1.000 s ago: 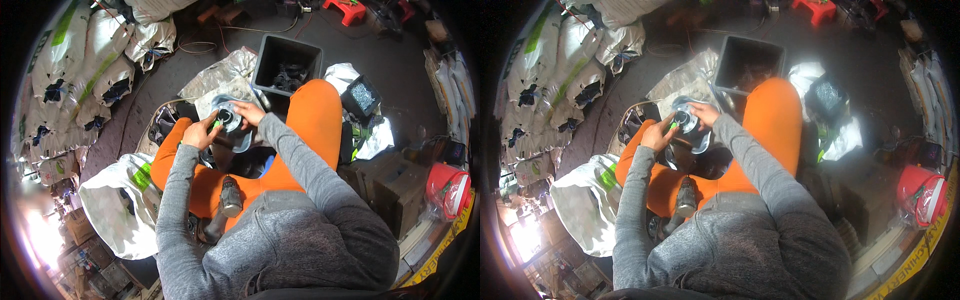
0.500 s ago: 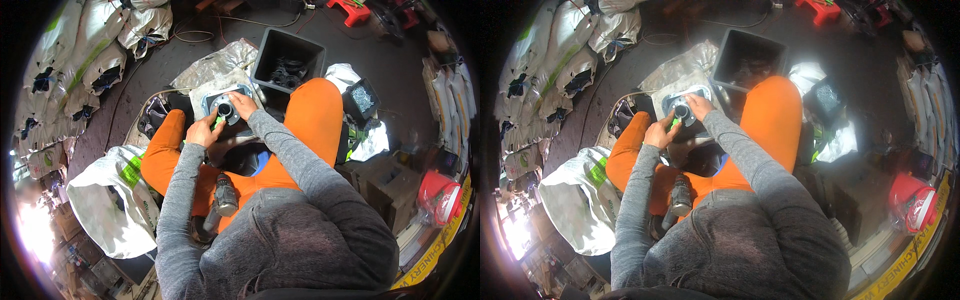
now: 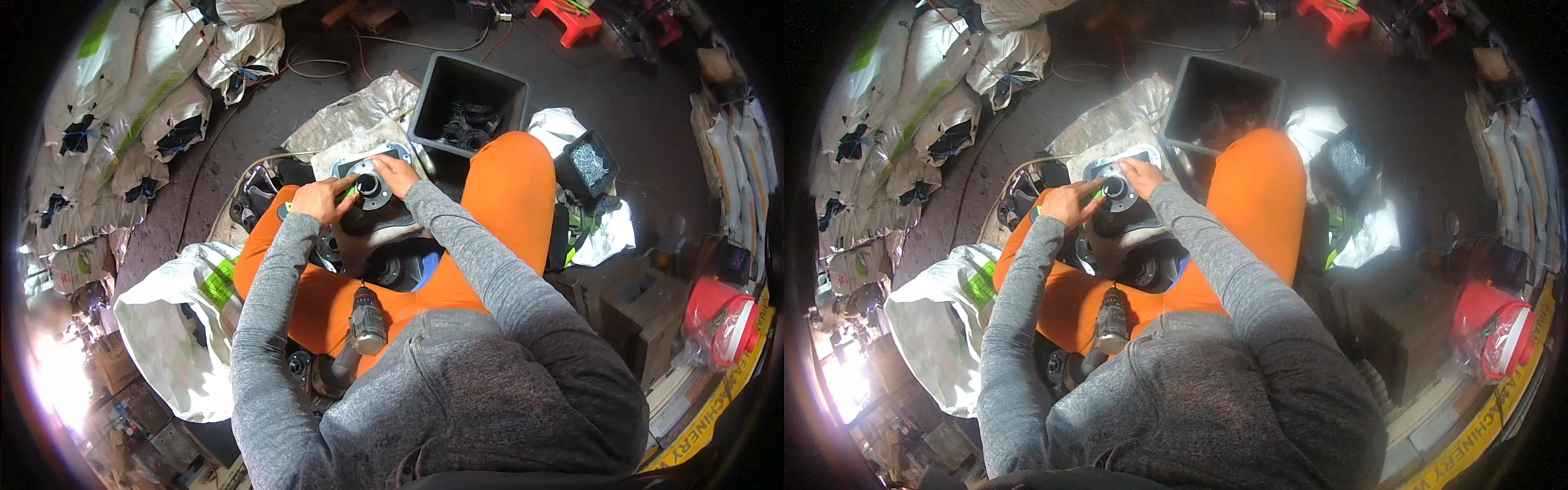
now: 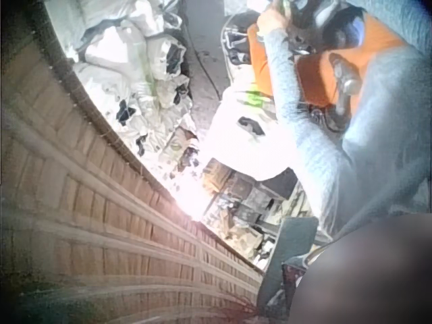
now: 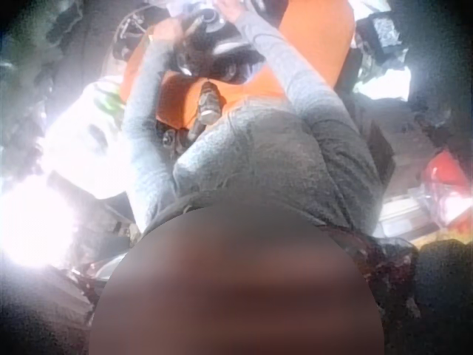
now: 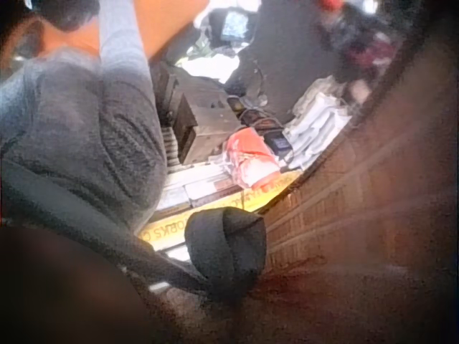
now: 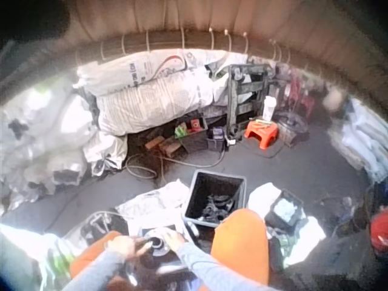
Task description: The person sits on the floor and uses a cordless drill to fasten screws into a circular metal component resting on a white base. They repeatedly pick up screws, align them, and drive them in, then place the assembled unit into a nearby black bin.
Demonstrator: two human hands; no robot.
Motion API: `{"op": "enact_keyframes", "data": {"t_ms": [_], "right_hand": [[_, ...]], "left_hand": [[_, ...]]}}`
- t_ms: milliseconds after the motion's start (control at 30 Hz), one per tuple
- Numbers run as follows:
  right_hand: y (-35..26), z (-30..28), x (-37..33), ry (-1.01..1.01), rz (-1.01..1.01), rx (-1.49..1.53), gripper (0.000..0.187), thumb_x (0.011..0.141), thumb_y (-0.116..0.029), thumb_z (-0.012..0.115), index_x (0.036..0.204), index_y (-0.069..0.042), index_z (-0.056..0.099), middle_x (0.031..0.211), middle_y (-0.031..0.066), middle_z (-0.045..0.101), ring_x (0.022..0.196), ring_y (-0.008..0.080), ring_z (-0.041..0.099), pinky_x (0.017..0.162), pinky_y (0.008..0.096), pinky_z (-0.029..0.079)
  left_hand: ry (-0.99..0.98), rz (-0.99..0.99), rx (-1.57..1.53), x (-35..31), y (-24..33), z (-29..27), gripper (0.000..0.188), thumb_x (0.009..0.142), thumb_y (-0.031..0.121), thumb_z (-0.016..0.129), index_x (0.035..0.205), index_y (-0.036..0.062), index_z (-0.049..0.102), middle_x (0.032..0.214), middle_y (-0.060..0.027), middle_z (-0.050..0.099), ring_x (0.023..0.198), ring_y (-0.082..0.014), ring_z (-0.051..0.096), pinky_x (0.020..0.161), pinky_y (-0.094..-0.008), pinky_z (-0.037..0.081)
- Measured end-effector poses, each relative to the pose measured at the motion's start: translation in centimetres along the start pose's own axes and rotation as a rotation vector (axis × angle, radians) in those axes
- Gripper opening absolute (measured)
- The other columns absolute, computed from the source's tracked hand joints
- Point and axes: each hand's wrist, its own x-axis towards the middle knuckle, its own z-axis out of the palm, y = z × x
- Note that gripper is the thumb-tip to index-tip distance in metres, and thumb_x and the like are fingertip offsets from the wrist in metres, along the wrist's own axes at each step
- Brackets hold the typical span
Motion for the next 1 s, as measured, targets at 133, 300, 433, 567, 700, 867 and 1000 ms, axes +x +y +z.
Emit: {"op": "enact_keyframes", "data": {"t_ms": [133,300,433,567,700,867,1000], "right_hand": [[-2.2,0.9,-2.5,0.168,0.181,0.029,0.038,0.096,-0.035,0.052,0.124,-0.010,0.056,0.106,0.0112,0.066,0.093,0.0203,0.064,0.071,0.0309,0.053],[-3.5,2.0,-4.4,0.358,0.343,-0.011,0.048,0.087,-0.047,0.059,0.117,-0.010,0.060,0.100,0.0204,0.065,0.097,0.0362,0.063,0.086,0.0409,0.048],[-3.6,0.0,-3.8,0.270,0.458,0.095,0.043,0.091,-0.045,0.057,0.117,-0.011,0.062,0.100,0.0114,0.064,0.079,0.0202,0.064,0.059,0.0336,0.055],[-4.4,1.6,-6.9,0.233,0.606,0.282,0.047,0.095,-0.036,0.052,0.136,-0.013,0.043,0.097,0.0064,0.058,0.068,0.0140,0.059,0.050,0.0297,0.055],[-3.8,1.7,-6.4,0.274,0.490,0.121,0.037,0.096,-0.028,0.051,0.129,-0.012,0.051,0.096,0.0088,0.064,0.066,0.0146,0.060,0.054,0.0292,0.054],[-2.0,0.4,-3.0,0.215,0.249,-0.068,0.030,0.096,-0.028,0.045,0.111,-0.011,0.064,0.102,0.0165,0.066,0.099,0.0321,0.062,0.089,0.0390,0.046],[-1.7,-0.2,-0.5,0.098,0.017,-0.215,0.033,0.094,-0.034,0.046,0.106,-0.009,0.064,0.101,0.0186,0.065,0.097,0.0372,0.060,0.082,0.0447,0.047]], "left_hand": [[0.004,-0.015,-0.029,-0.1,0.0,0.5,0.047,0.088,0.046,0.054,0.132,0.0288,0.052,0.093,-0.0096,0.067,0.082,-0.0313,0.066,0.073,-0.0427,0.053],[0.021,-0.056,-0.081,-0.7,0.6,1.6,0.046,0.088,0.045,0.055,0.132,0.0310,0.053,0.093,-0.0106,0.067,0.082,-0.0315,0.066,0.073,-0.0430,0.053],[0.037,-0.049,-0.089,-0.7,0.6,1.6,0.046,0.088,0.045,0.055,0.132,0.0309,0.053,0.093,-0.0111,0.067,0.084,-0.0314,0.066,0.074,-0.0425,0.053],[0.023,-0.084,-0.111,-0.7,0.6,1.6,0.045,0.088,0.045,0.055,0.131,0.0301,0.053,0.095,-0.0120,0.067,0.088,-0.0311,0.065,0.077,-0.0414,0.052],[0.055,-0.079,-0.179,-1.0,0.9,1.7,0.044,0.088,0.044,0.056,0.130,0.0290,0.055,0.101,-0.0136,0.068,0.091,-0.0311,0.065,0.079,-0.0410,0.052],[0.047,-0.165,-0.224,-2.1,2.5,1.8,0.052,0.086,0.047,0.058,0.131,0.0225,0.054,0.100,-0.0175,0.067,0.092,-0.0345,0.064,0.081,-0.0439,0.050],[0.099,-0.333,-0.319,-2.7,4.6,2.7,0.056,0.086,0.049,0.058,0.133,0.0208,0.051,0.101,-0.0214,0.066,0.094,-0.0396,0.063,0.081,-0.0470,0.050]]}}
